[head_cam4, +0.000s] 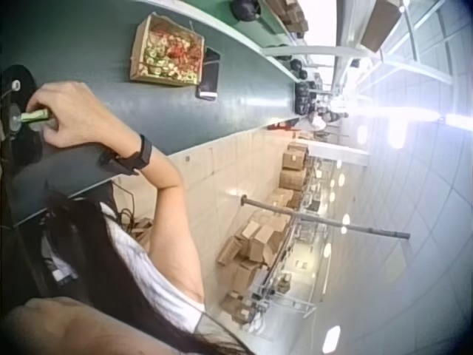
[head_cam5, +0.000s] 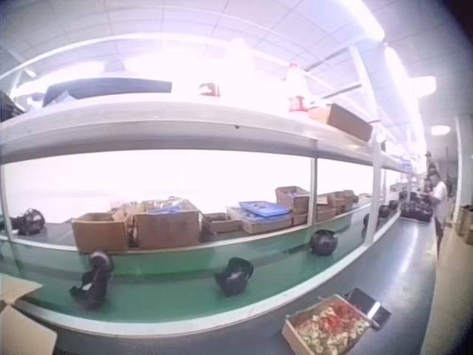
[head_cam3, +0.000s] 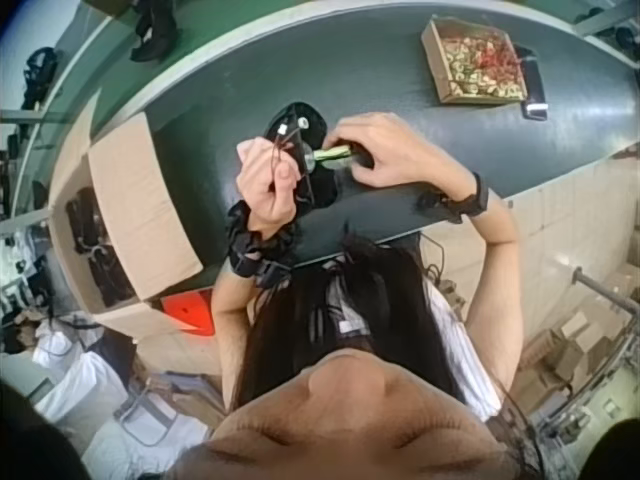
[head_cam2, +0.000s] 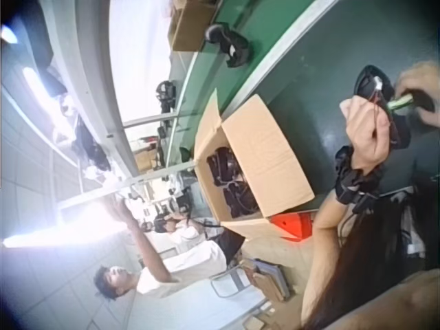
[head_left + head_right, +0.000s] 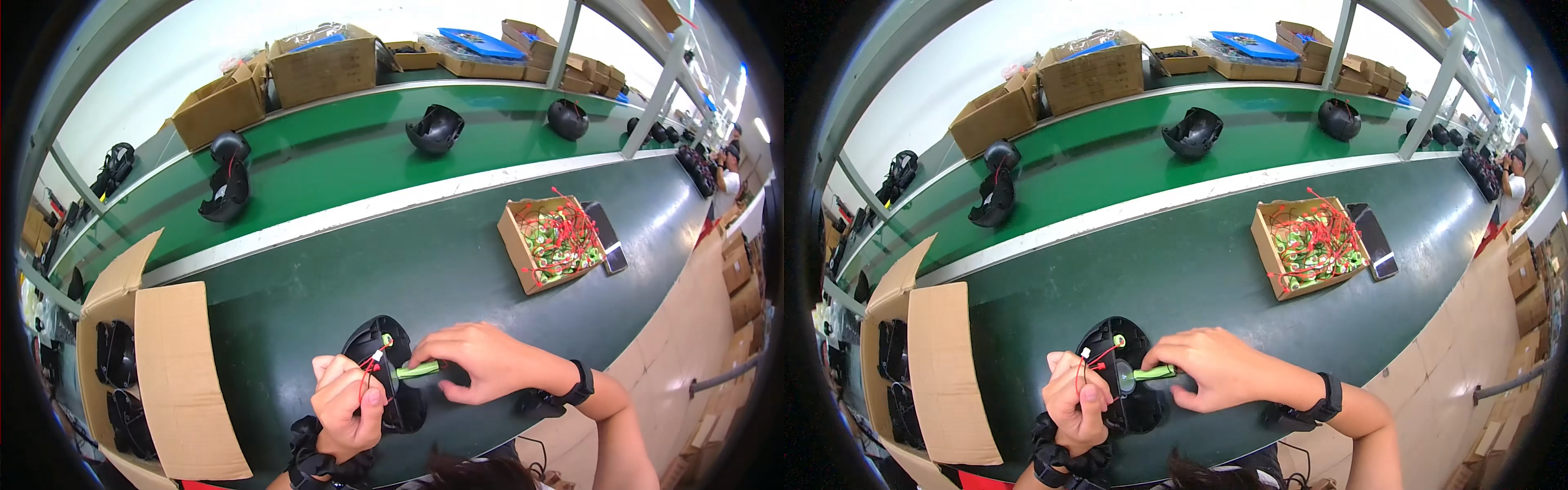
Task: Assembling electronic components by inserting batteries into plastic shells and connecting wires.
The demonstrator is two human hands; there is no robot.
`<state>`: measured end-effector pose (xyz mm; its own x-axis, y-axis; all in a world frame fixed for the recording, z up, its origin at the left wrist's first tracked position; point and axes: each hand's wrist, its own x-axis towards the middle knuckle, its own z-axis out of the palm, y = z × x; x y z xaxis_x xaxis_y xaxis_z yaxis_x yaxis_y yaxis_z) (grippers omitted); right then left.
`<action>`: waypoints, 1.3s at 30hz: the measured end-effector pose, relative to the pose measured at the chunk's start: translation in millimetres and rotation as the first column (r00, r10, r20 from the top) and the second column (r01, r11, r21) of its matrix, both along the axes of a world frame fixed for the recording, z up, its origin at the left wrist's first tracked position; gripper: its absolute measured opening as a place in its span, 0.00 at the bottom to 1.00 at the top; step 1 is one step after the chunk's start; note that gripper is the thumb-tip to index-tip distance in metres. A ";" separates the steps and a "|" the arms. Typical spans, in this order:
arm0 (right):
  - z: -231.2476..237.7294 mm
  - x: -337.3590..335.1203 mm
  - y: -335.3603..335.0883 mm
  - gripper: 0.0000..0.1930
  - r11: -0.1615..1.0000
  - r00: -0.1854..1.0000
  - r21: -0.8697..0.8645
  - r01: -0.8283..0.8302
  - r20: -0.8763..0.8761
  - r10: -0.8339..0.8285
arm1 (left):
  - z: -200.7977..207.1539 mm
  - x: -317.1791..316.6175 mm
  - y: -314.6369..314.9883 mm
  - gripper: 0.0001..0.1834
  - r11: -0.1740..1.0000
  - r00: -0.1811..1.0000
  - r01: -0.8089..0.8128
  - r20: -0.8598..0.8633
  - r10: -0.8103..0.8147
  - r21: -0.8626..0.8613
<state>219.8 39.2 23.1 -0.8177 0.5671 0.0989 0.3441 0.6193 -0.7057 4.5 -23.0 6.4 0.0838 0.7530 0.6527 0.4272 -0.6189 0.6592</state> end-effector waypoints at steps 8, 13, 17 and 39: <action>-19.5 -6.8 -15.0 0.10 0.973 0.991 -0.213 0.094 -0.070 -0.111 | -1.6 2.1 -1.6 0.11 0.998 0.999 0.037 -0.033 -0.036 0.044; -37.6 3.9 -4.6 0.08 0.923 0.977 -0.348 -0.162 -0.185 0.102 | -3.2 5.3 -2.1 0.09 0.996 0.994 0.071 -0.088 -0.066 0.059; -20.3 29.2 6.3 0.10 0.784 0.937 -0.513 -0.350 -0.178 0.302 | -4.2 4.6 -1.1 0.11 0.995 0.998 0.052 -0.051 -0.048 0.086; -13.7 -0.6 280.3 0.10 0.484 0.556 0.713 0.508 0.159 -0.816 | -6.1 -1.3 -4.6 0.10 0.994 0.998 0.048 -0.044 -0.044 0.095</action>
